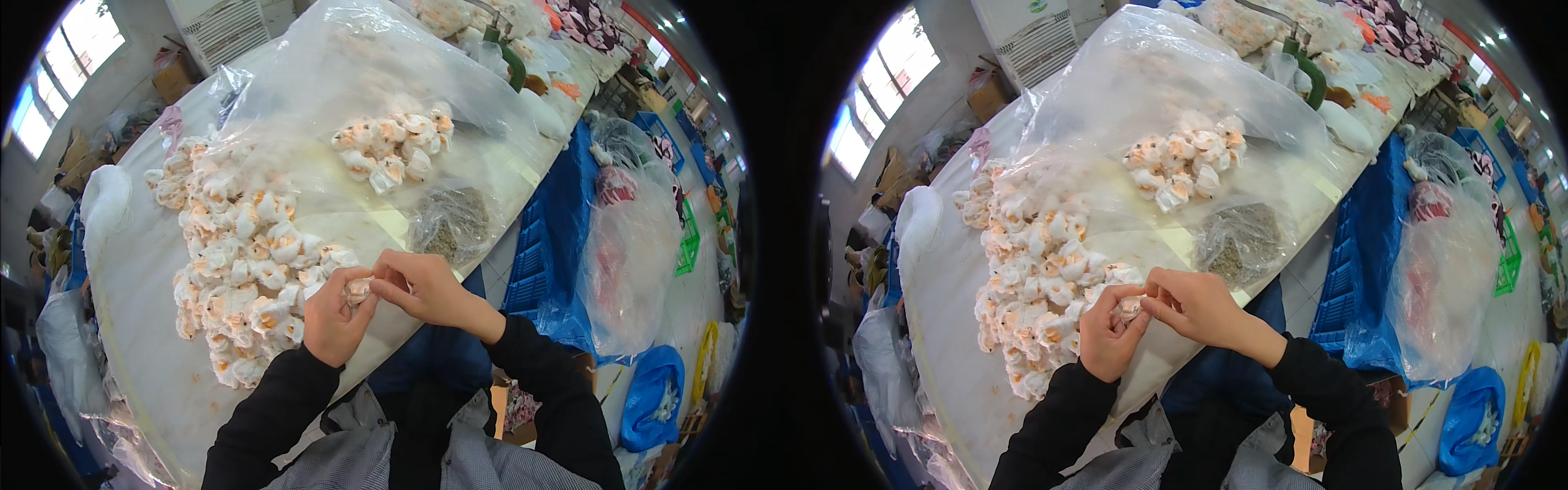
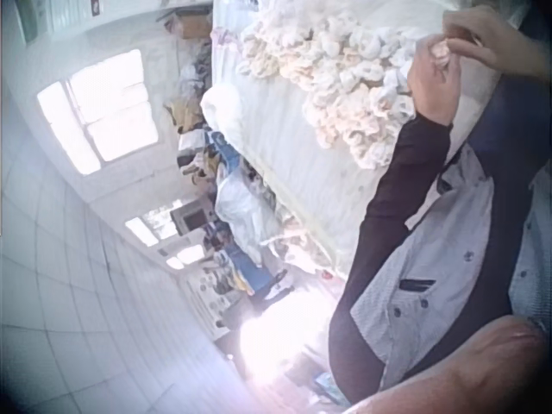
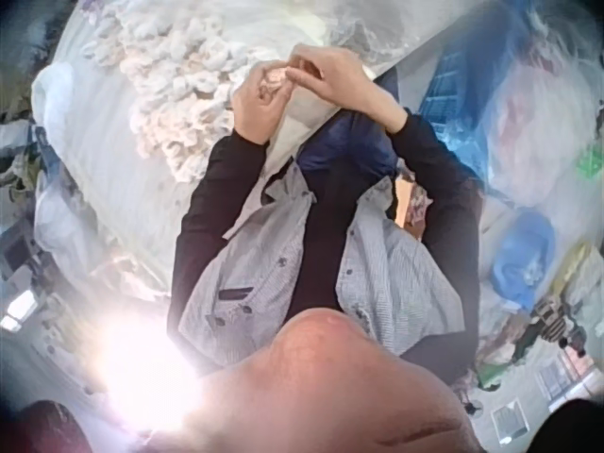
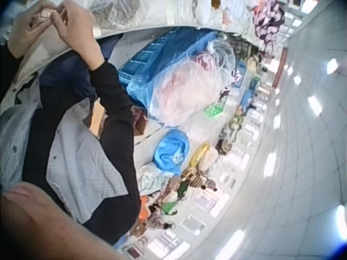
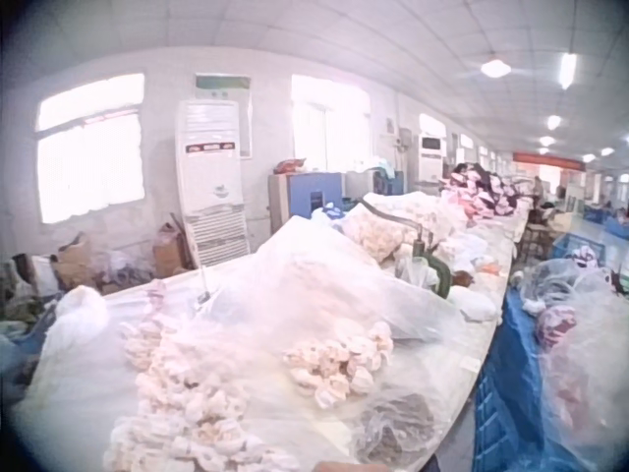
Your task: The person assembles small white stuffed duck toys by hand. They pick up a stuffed body, insert small black beads for eyes, and place the finished toy on the table. The process is repeated continuously.
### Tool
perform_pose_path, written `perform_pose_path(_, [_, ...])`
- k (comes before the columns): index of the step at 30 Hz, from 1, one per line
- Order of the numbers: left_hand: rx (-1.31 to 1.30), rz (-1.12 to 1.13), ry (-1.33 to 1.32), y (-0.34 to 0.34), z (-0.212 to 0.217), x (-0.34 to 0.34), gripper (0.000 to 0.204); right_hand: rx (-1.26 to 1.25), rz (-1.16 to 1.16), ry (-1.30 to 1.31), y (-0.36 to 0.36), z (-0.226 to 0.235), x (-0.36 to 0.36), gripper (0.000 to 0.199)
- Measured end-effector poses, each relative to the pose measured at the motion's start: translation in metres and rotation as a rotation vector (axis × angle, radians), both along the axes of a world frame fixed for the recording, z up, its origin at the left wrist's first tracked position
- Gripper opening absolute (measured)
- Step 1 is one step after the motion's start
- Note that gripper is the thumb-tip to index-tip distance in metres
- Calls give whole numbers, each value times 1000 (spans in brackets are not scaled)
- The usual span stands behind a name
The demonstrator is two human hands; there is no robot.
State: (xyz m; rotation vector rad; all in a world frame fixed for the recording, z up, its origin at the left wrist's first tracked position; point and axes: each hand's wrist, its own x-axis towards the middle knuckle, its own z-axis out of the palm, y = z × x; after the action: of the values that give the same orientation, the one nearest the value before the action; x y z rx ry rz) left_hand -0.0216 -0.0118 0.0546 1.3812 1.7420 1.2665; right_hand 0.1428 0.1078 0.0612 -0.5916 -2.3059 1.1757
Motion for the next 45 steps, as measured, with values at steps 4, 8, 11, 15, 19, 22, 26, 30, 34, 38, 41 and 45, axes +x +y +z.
perform_pose_path(4, [13,-47,-114,-3,-5,-13,47,-59,150,15,11,1,-9,17])
perform_pose_path(8, [80,21,172,-11,24,-28,52,192,-23,-34,53,-5,-20,24])
perform_pose_path(11, [56,99,-5,-23,49,-52,51,274,-378,-75,114,19,-28,25])
perform_pose_path(15, [34,146,121,-29,61,-78,47,622,-439,-126,141,18,-26,35])
perform_pose_path(19, [-137,-137,450,3,78,-81,44,1025,-223,-335,145,-2,-31,59])
perform_pose_path(22, [94,-334,847,49,57,-88,49,1119,-91,-389,174,-14,-38,78])
perform_pose_path(26, [168,-375,1109,125,9,-105,59,1063,-11,-460,207,-22,-81,79])
perform_pose_path(30, [-334,-673,1086,195,1,-93,78,910,-23,-501,281,-45,-99,67])
perform_pose_path(34, [-315,-741,936,190,-12,-107,88,991,-260,-262,345,-69,-136,69])
perform_pose_path(38, [-282,-689,941,171,-4,-111,83,754,-209,38,399,-104,-185,61])
perform_pose_path(41, [-278,-713,964,181,6,-102,82,714,-321,-11,441,-106,-177,59])
perform_pose_path(45, [-346,-697,941,182,8,-99,82,659,-362,-33,458,-119,-189,55])
